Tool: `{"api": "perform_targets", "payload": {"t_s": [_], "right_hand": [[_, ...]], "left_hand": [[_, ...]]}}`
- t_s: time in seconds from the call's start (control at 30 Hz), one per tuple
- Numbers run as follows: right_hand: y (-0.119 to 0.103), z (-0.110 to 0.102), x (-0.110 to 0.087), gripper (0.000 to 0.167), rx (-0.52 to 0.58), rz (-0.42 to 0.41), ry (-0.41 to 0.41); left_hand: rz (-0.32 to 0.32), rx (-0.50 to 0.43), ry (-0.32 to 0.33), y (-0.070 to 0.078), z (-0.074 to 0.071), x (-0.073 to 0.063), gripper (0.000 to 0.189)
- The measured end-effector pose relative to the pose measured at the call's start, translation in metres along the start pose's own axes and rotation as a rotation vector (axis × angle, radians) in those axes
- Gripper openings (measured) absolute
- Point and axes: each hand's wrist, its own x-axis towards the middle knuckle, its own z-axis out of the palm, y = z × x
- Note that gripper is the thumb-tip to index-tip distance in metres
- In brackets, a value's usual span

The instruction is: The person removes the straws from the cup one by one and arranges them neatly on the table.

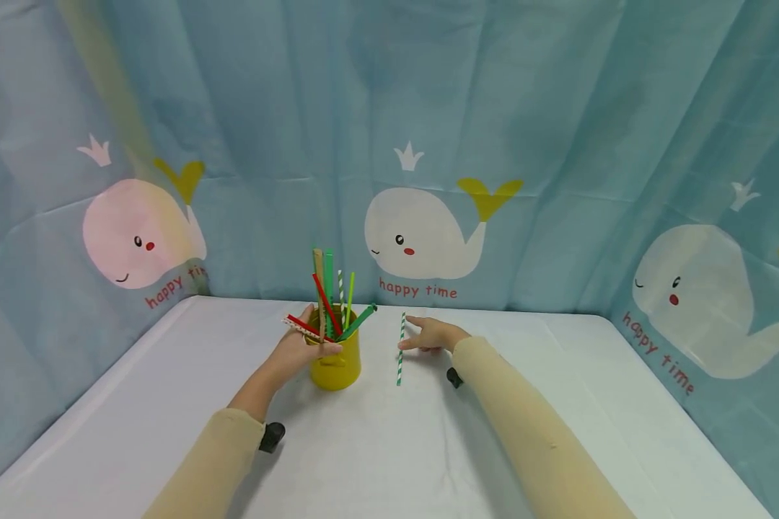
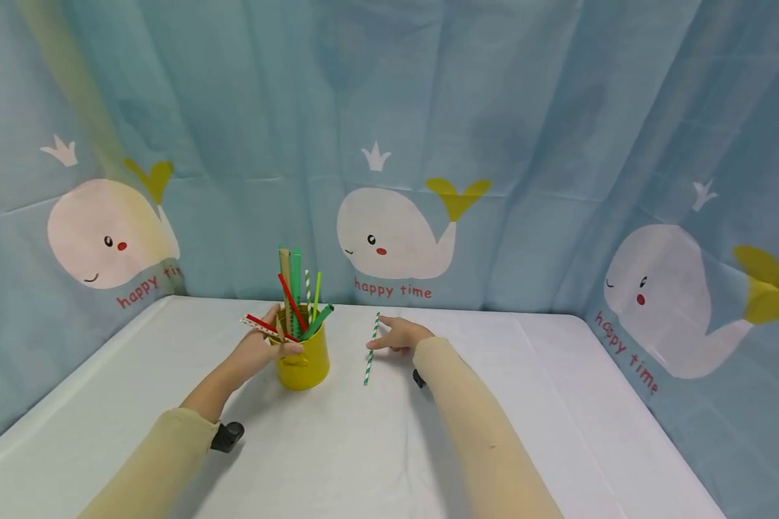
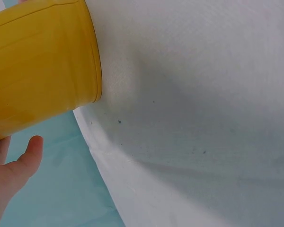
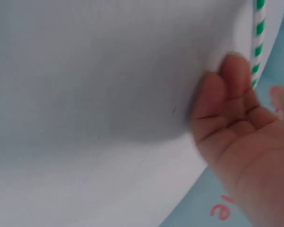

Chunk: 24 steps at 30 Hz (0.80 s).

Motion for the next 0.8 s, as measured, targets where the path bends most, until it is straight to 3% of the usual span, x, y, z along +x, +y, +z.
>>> {"api": "perform_targets", "payload": {"t_s": [0.13,0.27,0.5,0.8], "right_hand": [[-0.008,0.008,-0.015,0.091,-0.106,0.02,-0.048],[-0.011,0.015,-0.021,0.092,-0.171,0.028,-0.017],[-0.008,0.018,-0.011,0.088,-0.233,0.0,0.031],[-0.007,0.013,-0.002,0.089,-0.233,0.03,0.001]], "left_hand": [[-0.007,0.009,0.001,0.001,-0.001,-0.001,0.118],[-0.007,0.004,-0.005,0.002,-0.001,-0.001,0.118],[-0.007,0.009,0.0,0.002,-0.001,0.0,0.118],[0.015,0.005,-0.007,-0.001,0.0,0.002,0.118]]}}
